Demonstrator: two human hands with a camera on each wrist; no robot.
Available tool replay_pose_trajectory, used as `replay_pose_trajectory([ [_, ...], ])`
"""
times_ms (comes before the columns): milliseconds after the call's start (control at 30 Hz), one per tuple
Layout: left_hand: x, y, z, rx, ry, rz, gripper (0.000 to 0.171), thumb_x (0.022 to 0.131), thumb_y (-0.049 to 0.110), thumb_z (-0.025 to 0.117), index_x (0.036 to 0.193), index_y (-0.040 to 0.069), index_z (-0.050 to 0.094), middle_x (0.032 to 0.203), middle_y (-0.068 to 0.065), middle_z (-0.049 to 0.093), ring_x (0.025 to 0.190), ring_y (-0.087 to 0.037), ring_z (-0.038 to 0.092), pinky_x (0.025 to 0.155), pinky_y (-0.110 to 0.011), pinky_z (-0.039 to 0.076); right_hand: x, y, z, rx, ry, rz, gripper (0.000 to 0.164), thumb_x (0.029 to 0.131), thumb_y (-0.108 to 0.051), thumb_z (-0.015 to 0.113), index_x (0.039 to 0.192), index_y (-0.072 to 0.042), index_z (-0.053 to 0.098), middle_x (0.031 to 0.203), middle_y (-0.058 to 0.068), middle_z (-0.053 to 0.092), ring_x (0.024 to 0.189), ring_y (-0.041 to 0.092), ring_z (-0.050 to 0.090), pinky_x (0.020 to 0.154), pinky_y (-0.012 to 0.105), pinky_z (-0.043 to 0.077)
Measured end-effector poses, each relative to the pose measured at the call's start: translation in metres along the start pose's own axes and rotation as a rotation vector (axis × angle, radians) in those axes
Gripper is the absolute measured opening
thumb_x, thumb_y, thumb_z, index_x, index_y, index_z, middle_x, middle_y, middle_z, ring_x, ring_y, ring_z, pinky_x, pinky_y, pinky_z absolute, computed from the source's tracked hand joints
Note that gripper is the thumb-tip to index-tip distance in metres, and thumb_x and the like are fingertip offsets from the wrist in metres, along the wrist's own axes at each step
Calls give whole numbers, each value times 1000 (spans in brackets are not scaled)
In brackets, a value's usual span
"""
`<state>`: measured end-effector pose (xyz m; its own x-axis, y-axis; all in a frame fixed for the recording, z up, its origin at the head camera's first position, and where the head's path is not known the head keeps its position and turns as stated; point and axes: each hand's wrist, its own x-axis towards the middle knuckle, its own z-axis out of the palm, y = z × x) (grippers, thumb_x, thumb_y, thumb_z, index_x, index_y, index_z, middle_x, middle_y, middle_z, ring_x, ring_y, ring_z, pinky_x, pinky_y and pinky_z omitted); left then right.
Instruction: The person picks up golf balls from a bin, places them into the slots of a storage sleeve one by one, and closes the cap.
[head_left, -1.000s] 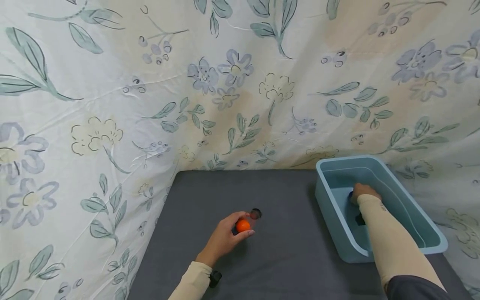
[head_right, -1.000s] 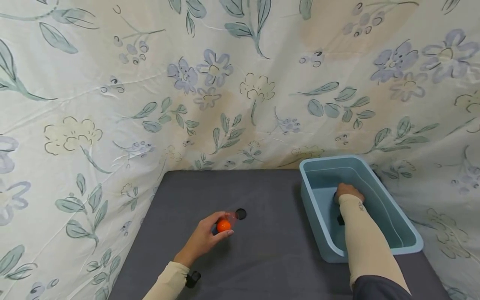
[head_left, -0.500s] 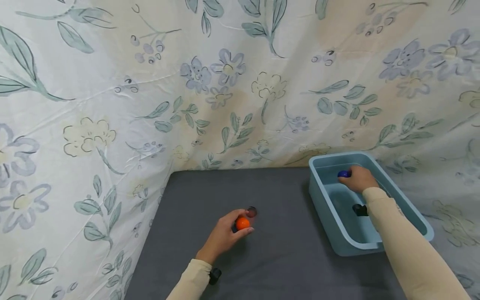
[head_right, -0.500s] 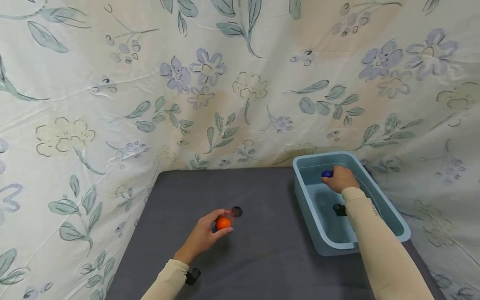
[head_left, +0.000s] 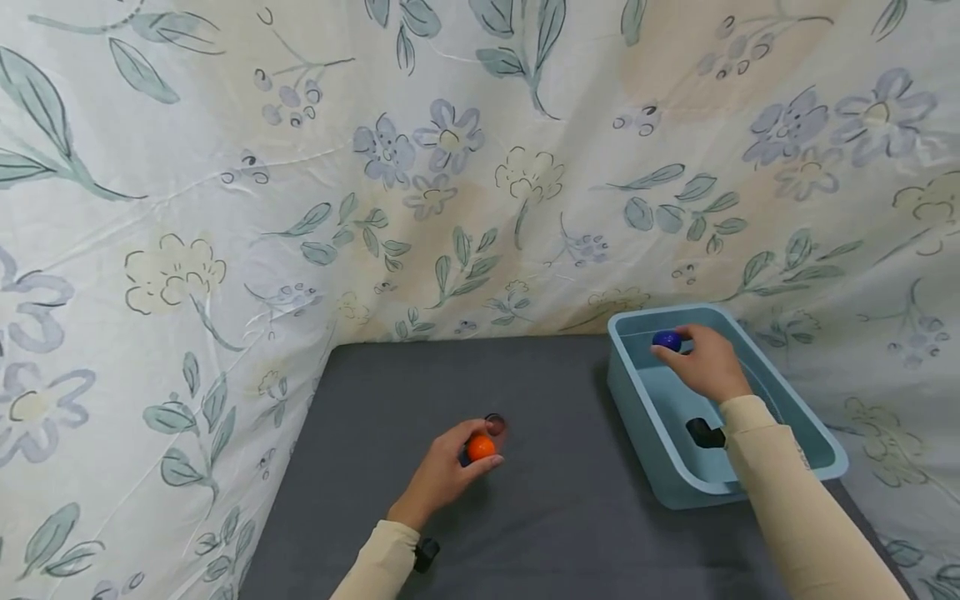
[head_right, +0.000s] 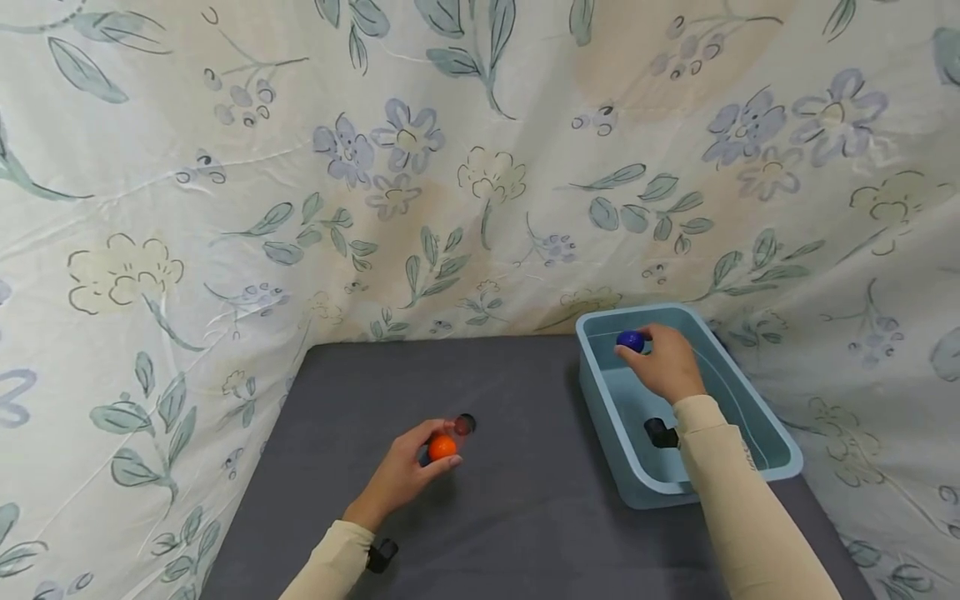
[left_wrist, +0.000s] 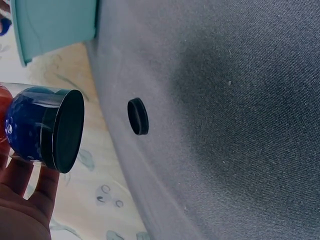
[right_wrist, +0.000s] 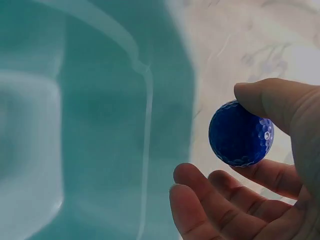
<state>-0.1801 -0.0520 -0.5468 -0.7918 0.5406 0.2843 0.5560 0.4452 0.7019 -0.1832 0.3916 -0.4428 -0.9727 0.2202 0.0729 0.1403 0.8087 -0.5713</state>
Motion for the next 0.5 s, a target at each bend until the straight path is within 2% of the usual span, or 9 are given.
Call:
replay_pose_trajectory([
  [100,0,0,-2,-5,0,-2,52,95,49,72,135,18,61,128,0,69,108,-11,65,94,-35,59,-7,-19,1,33,28,-40,68,100,-50,66,137,5,55,129,31,60,106,46,67,75,52,62],
  [300,1,1,-3,4,7,4,51,94,50,72,134,20,61,129,5,68,109,-11,65,95,-35,60,-22,-49,8,85,66,-82,65,99,-48,67,139,1,56,131,27,60,107,44,67,75,52,62],
  [500,1,1,-4,-5,16,2,50,93,50,73,132,21,62,126,6,68,108,-9,65,95,-36,59,-41,-80,24,159,52,-162,65,98,-47,70,141,0,57,135,25,59,109,42,68,74,50,62],
])
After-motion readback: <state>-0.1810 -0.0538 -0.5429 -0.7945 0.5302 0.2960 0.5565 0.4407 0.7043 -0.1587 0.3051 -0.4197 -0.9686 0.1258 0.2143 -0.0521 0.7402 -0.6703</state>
